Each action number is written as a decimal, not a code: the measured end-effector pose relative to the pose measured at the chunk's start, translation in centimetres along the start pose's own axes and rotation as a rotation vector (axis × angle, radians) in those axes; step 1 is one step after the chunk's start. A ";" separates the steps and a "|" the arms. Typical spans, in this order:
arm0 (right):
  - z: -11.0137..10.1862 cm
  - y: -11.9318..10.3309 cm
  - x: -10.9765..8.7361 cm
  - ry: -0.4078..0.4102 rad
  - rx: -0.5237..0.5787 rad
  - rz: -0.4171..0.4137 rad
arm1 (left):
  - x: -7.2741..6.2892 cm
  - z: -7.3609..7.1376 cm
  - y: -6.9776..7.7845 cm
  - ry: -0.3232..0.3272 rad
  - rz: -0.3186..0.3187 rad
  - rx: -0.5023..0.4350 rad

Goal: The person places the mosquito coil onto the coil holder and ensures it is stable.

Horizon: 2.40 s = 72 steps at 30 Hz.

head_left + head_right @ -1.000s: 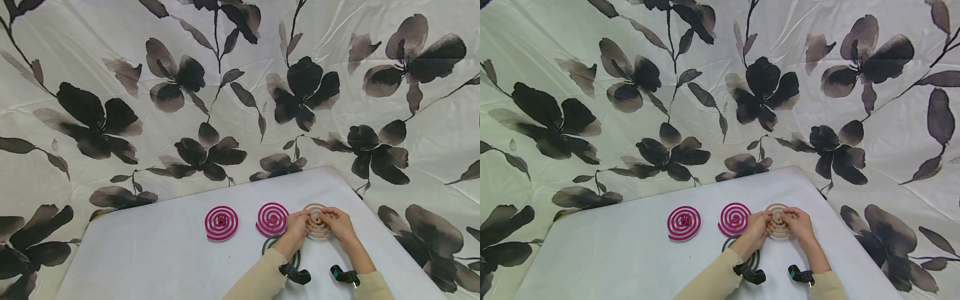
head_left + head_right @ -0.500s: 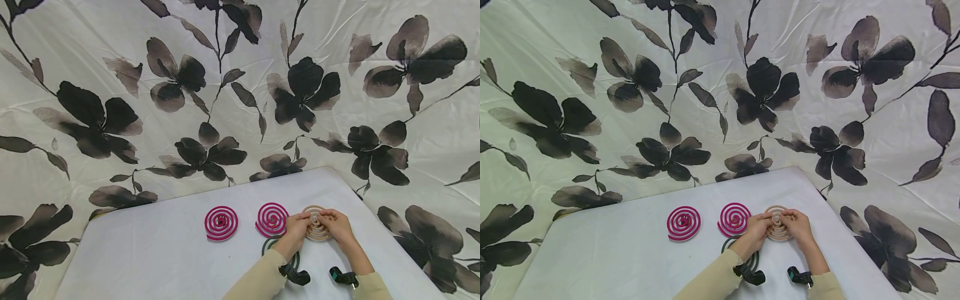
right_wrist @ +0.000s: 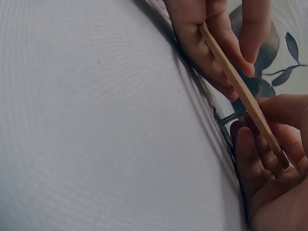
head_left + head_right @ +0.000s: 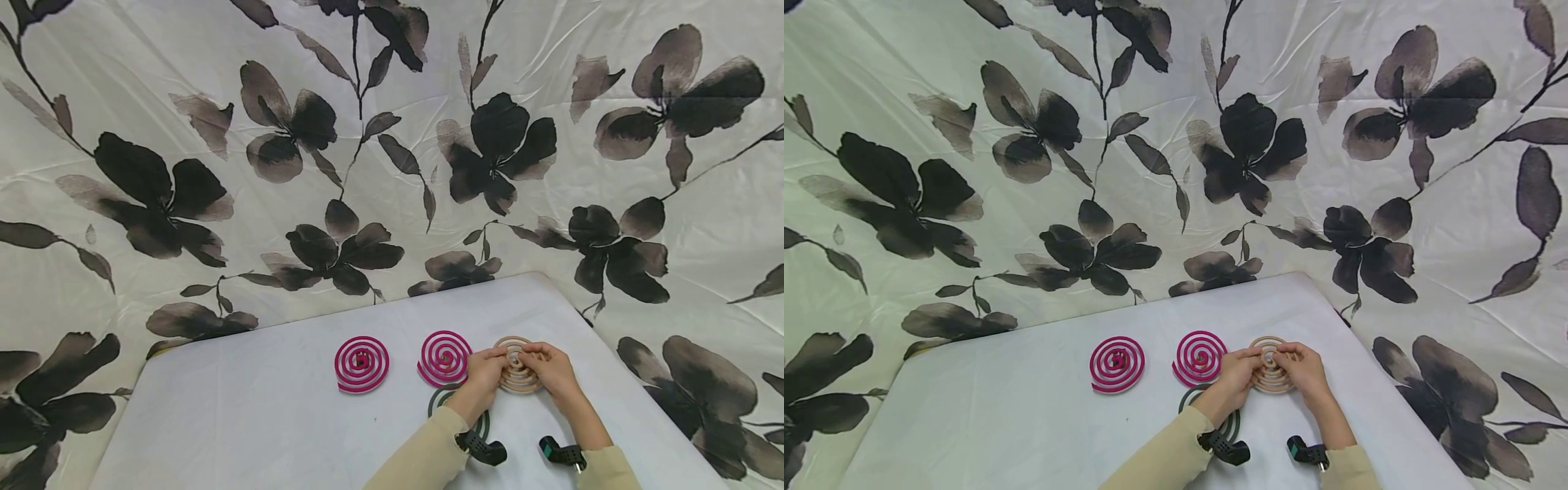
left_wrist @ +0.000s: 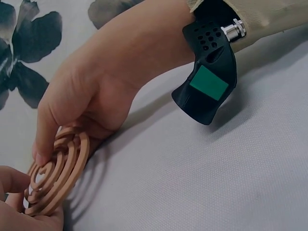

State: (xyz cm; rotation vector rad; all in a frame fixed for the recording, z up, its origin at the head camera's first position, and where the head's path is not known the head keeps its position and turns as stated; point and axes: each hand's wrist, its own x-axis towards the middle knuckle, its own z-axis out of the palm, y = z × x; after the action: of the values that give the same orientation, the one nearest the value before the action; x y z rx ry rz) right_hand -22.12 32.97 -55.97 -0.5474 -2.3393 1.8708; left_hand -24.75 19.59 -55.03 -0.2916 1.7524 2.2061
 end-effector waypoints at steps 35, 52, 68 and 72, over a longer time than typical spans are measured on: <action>0.0 0.5 0.1 -0.011 -0.001 -0.001 | -0.4 -0.4 0.7 0.003 0.018 0.068; 0.0 0.2 -0.5 -0.019 0.004 0.012 | -2.8 -2.0 4.5 -0.098 0.035 0.211; -0.5 0.5 -0.4 -0.018 -0.018 -0.005 | -2.6 -6.1 5.1 -0.156 0.057 0.165; -0.7 0.4 -0.5 -0.018 0.022 -0.005 | -3.1 -7.2 5.5 -0.170 0.091 0.175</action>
State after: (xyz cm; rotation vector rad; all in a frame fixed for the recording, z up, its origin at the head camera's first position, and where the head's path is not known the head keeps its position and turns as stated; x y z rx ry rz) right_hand -21.30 33.54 -56.11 -0.5249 -2.3262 1.9048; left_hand -24.11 11.15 -50.67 0.0157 1.8804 2.0514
